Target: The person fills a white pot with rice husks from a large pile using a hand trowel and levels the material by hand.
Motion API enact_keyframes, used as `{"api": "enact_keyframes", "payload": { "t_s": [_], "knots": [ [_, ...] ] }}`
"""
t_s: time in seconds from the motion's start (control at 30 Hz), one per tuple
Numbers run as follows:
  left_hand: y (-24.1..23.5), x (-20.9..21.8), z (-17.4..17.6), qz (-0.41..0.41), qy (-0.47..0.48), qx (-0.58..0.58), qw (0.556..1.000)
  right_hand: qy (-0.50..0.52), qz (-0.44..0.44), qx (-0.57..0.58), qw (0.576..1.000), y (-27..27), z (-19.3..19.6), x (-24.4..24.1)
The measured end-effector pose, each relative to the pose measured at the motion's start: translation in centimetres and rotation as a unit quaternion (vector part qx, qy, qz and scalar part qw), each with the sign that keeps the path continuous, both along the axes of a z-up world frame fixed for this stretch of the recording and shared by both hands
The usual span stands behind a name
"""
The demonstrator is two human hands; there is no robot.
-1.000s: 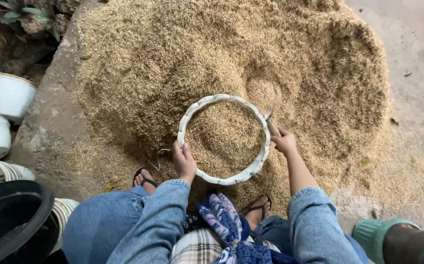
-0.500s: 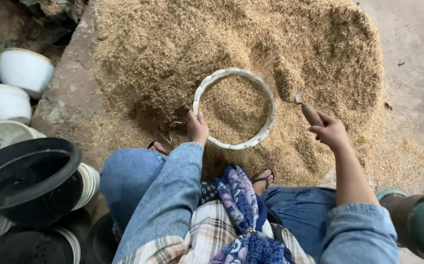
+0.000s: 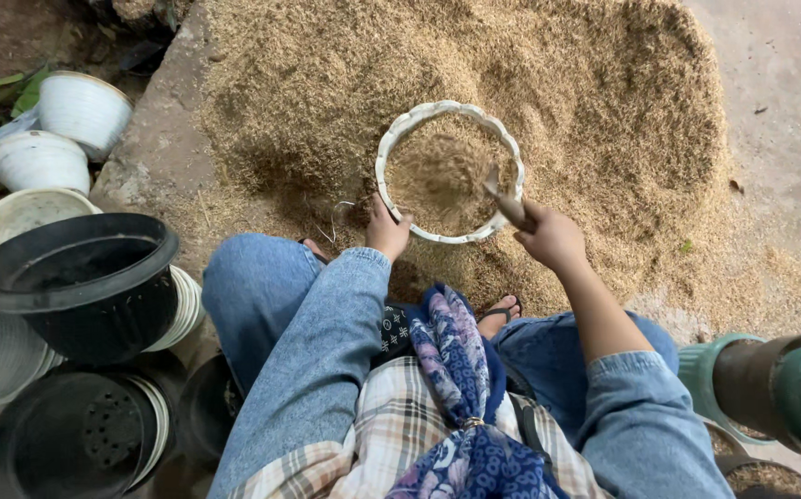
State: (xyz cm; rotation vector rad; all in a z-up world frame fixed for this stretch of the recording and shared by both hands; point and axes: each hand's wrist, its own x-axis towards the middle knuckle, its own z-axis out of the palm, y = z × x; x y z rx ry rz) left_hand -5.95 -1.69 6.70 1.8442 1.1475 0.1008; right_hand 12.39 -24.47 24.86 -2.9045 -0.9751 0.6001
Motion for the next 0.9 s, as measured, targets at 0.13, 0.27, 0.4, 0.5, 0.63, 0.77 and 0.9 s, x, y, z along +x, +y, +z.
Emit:
{"api": "enact_keyframes", "payload": {
  "t_s": [0.13, 0.27, 0.4, 0.5, 0.63, 0.77, 0.9],
  "knots": [
    [-1.5, -1.4, 4.6, -0.034, 0.019, 0.05, 0.998, -0.128, 0.019, -0.016, 0.991, -0.5, 1.1, 0.7],
    [-1.4, -1.8, 4.4, -0.105, 0.104, 0.106, 0.983, -0.078, 0.0, -0.03, 0.996, -2.0, 2.1, 1.6],
    [-1.4, -1.5, 3.0, -0.139, 0.155, 0.12, 0.971, 0.084, -0.008, 0.003, 0.996, -0.5, 2.5, -0.8],
    [-1.9, -0.8, 3.3, -0.129, 0.168, 0.128, 0.969, 0.074, 0.015, 0.013, 0.997, 1.9, -0.3, -0.2],
    [-2.1, -1.2, 5.8, -0.098, 0.158, 0.096, 0.978, 0.018, 0.018, 0.034, 0.999, 2.8, -1.3, 1.3],
    [-1.8, -1.7, 6.1, -0.09, 0.132, 0.094, 0.983, -0.148, 0.027, -0.001, 0.989, 1.0, -1.0, 2.8],
    [-1.3, -1.8, 4.6, -0.077, 0.115, 0.124, 0.983, -0.188, 0.036, -0.004, 0.982, -1.3, -1.5, 2.0]
  ]
}}
